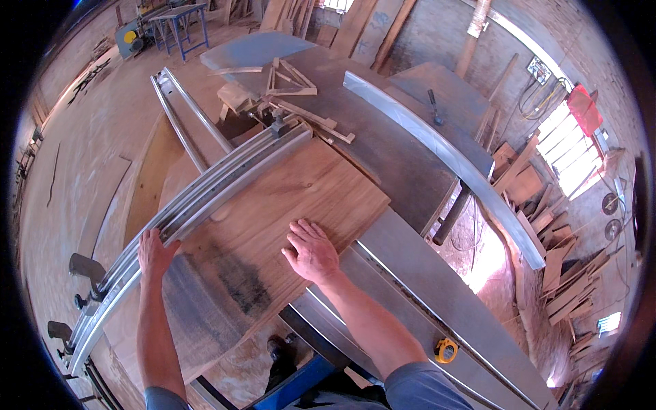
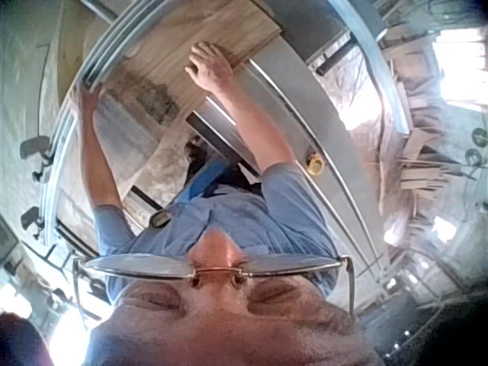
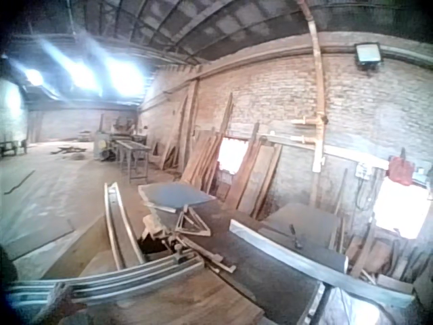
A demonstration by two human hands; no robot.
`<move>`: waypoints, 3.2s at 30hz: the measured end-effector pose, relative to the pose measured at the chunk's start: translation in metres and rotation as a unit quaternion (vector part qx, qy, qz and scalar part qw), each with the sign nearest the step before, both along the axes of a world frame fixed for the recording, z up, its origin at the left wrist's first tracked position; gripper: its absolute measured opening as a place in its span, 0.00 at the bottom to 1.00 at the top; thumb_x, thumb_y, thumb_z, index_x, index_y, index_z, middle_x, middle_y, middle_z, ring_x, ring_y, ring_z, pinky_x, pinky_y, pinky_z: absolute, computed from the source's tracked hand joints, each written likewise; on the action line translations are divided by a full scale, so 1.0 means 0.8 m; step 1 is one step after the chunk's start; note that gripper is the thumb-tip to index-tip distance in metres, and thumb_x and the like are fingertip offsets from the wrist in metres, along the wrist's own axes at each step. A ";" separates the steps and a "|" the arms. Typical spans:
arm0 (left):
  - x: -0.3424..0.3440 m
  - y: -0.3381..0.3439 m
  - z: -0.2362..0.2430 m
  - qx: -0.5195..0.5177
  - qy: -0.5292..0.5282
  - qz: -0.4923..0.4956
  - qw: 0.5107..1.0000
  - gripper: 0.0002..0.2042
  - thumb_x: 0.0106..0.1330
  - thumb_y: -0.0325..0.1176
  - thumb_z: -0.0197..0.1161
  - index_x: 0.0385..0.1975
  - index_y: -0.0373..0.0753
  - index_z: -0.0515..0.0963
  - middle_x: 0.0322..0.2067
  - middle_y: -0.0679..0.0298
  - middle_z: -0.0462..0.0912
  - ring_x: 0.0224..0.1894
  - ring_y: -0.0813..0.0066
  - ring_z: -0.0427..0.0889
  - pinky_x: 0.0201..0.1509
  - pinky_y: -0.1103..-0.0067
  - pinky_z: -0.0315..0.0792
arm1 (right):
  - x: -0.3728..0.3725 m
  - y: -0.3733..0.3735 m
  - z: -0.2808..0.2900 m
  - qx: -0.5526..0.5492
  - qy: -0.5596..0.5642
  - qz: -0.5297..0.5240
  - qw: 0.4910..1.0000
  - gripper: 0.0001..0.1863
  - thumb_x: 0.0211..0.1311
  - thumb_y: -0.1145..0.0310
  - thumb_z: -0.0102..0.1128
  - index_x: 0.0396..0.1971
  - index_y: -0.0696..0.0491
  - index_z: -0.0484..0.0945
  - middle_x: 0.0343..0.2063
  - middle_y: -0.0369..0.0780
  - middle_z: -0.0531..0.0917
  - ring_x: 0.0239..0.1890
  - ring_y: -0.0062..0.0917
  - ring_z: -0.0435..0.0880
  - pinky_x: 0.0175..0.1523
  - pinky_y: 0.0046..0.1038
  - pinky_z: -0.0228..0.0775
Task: The person measures wooden planks with a tape measure and cuts them using a table saw. They handle the wood pieces by hand, moving them between the saw and a nearby workbench, and stack the cut pieces on the floor.
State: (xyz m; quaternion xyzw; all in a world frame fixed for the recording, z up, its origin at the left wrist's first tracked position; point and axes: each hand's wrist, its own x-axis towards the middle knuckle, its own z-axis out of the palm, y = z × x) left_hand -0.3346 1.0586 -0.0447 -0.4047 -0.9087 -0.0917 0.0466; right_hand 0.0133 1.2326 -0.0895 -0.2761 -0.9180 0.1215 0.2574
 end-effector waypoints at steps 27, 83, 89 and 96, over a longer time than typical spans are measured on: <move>-0.003 -0.004 0.002 0.002 -0.007 0.013 1.000 0.25 0.51 0.43 0.69 0.44 0.32 0.73 0.46 0.51 0.74 0.53 0.53 0.70 0.56 0.64 0.67 | -0.007 0.004 -0.010 0.001 0.025 0.004 1.000 0.19 0.53 0.59 0.63 0.39 0.58 0.78 0.52 0.45 0.75 0.60 0.38 0.68 0.65 0.39 0.57; 0.011 -0.023 0.002 0.011 -0.003 0.029 1.000 0.24 0.55 0.43 0.66 0.45 0.31 0.74 0.46 0.50 0.74 0.53 0.52 0.71 0.56 0.64 0.67 | -0.001 0.009 -0.022 -0.005 -0.015 0.019 1.000 0.22 0.60 0.55 0.58 0.45 0.58 0.77 0.56 0.45 0.73 0.63 0.38 0.65 0.69 0.39 0.53; 0.005 -0.025 -0.005 0.013 0.005 0.032 0.999 0.24 0.56 0.44 0.65 0.46 0.31 0.74 0.47 0.50 0.74 0.53 0.52 0.71 0.56 0.64 0.66 | -0.003 0.010 -0.026 -0.002 -0.003 0.026 1.000 0.23 0.59 0.55 0.59 0.45 0.59 0.77 0.55 0.46 0.75 0.63 0.38 0.66 0.69 0.39 0.53; 0.014 -0.020 -0.002 0.029 0.006 0.025 0.999 0.24 0.55 0.45 0.65 0.45 0.32 0.75 0.45 0.50 0.76 0.51 0.51 0.72 0.55 0.63 0.67 | 0.001 0.015 -0.028 -0.002 0.011 0.028 1.000 0.23 0.58 0.55 0.60 0.44 0.59 0.77 0.55 0.46 0.75 0.63 0.38 0.67 0.68 0.40 0.53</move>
